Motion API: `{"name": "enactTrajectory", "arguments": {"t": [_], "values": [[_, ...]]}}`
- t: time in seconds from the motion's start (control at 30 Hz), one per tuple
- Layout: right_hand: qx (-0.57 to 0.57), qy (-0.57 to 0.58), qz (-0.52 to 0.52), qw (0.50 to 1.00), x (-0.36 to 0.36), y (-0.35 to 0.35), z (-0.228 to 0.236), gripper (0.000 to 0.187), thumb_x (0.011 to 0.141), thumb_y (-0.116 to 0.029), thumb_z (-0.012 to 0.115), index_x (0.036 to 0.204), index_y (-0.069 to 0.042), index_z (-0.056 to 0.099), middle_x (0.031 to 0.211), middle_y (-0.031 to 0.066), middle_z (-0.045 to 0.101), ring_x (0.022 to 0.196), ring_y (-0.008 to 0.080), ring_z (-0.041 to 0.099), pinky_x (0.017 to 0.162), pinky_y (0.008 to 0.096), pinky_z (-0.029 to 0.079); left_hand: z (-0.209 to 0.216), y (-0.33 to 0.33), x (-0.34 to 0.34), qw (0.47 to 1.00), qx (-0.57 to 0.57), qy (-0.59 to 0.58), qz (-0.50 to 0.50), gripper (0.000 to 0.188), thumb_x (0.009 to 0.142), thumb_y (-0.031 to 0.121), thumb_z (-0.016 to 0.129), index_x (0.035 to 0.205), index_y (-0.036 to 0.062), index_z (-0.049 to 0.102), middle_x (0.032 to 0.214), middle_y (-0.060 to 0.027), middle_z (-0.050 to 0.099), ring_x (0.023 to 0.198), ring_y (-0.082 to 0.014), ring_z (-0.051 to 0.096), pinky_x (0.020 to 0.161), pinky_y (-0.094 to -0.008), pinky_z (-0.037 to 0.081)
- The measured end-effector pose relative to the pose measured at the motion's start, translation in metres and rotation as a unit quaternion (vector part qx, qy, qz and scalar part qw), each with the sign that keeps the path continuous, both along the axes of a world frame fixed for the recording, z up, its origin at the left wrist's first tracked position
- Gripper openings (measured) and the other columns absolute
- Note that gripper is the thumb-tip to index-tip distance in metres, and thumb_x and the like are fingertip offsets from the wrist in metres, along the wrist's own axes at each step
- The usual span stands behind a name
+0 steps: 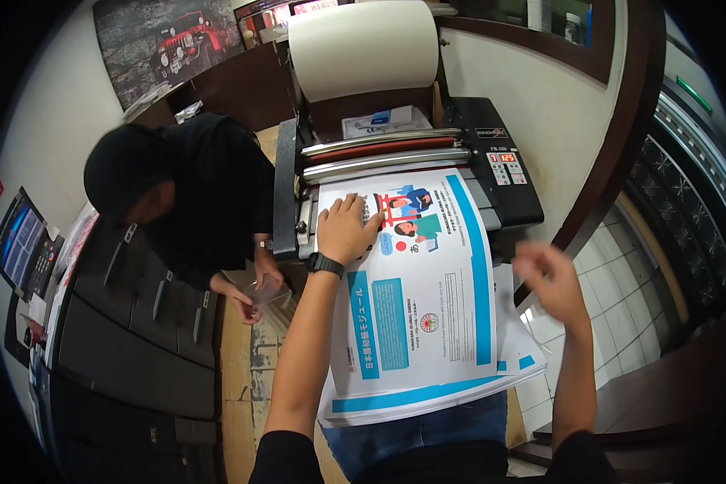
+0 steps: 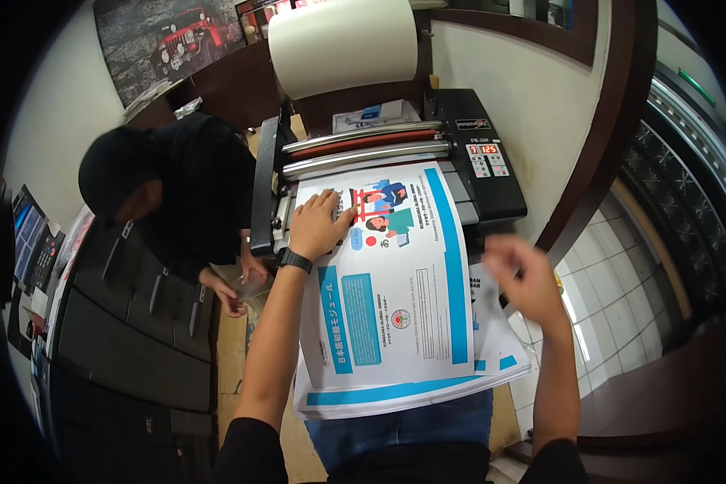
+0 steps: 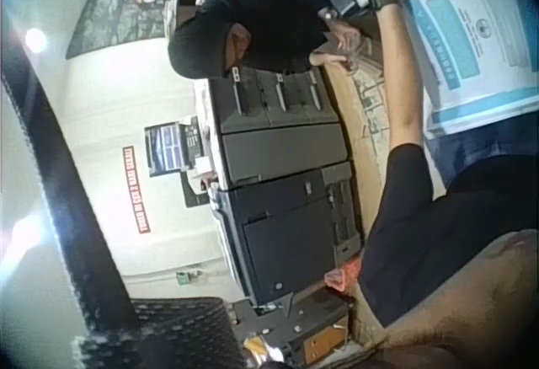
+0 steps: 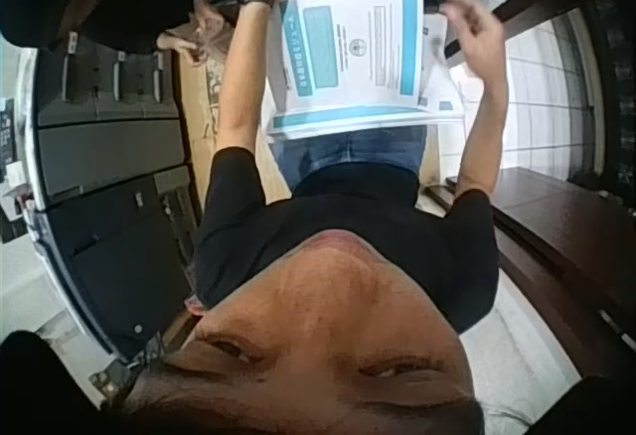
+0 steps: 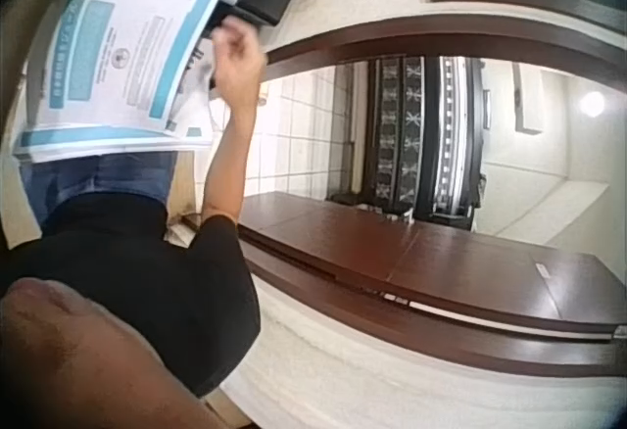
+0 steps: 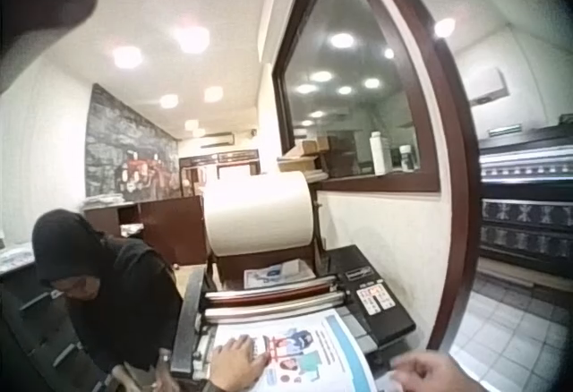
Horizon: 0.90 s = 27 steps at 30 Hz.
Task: The recorder is laminating printed sheets using a thermal laminator machine in a print shop.
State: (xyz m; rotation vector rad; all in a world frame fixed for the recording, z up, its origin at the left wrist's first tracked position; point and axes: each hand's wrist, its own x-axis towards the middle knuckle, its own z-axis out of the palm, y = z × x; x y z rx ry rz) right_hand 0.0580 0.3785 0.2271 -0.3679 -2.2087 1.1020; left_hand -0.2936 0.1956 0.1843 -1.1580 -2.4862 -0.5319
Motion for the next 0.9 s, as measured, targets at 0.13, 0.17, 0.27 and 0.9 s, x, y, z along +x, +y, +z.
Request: {"name": "enactTrajectory", "arguments": {"t": [0.13, 0.17, 0.27, 0.9], "values": [[0.112, 0.178, -0.154, 0.966, -0.106, 0.106, 0.004, 0.027, 0.099, -0.018, 0.062, 0.117, 0.003, 0.067, 0.103, 0.0162, 0.074, 0.093, 0.0216, 0.071, 0.084, 0.0322, 0.053, 0.027, -0.006, 0.003, 0.999, -0.030, -0.003, -0.044, 0.070, 0.088, 0.063, 0.062, 0.128, 0.0068, 0.069, 0.137, -0.0126, 0.064, 0.126, -0.0322, 0.057, 0.103, -0.0457, 0.041], [0.183, 0.186, -0.228, 0.938, -0.124, 0.118, 0.007, 0.023, 0.098, -0.015, 0.059, 0.111, 0.001, 0.068, 0.106, 0.0184, 0.071, 0.099, 0.0309, 0.068, 0.088, 0.0391, 0.052, 0.030, -0.011, 0.000, 0.998, -0.027, -0.010, -0.054, 0.072, 0.086, 0.064, 0.064, 0.127, 0.0065, 0.069, 0.137, -0.0127, 0.064, 0.127, -0.0321, 0.056, 0.103, -0.0454, 0.041], [0.264, 0.136, -0.293, 0.909, -0.151, 0.155, -0.020, 0.019, 0.095, -0.012, 0.057, 0.105, 0.000, 0.068, 0.106, 0.0183, 0.068, 0.103, 0.0367, 0.063, 0.091, 0.0459, 0.050, 0.016, -0.018, -0.008, 0.996, 0.032, -0.028, -0.079, 0.075, 0.082, 0.064, 0.070, 0.127, 0.0049, 0.069, 0.139, -0.0166, 0.061, 0.132, -0.0346, 0.051, 0.108, -0.0467, 0.038], [0.336, 0.088, -0.238, 0.907, -0.152, 0.135, -0.018, 0.015, 0.085, -0.005, 0.057, 0.089, -0.006, 0.072, 0.115, 0.0099, 0.068, 0.113, 0.0313, 0.061, 0.091, 0.0440, 0.053, 0.028, -0.021, -0.009, 0.991, -0.026, -0.116, -0.062, 0.087, 0.078, 0.072, 0.069, 0.139, 0.0105, 0.063, 0.154, -0.0202, 0.047, 0.147, -0.0408, 0.036, 0.119, -0.0650, 0.017]]}}
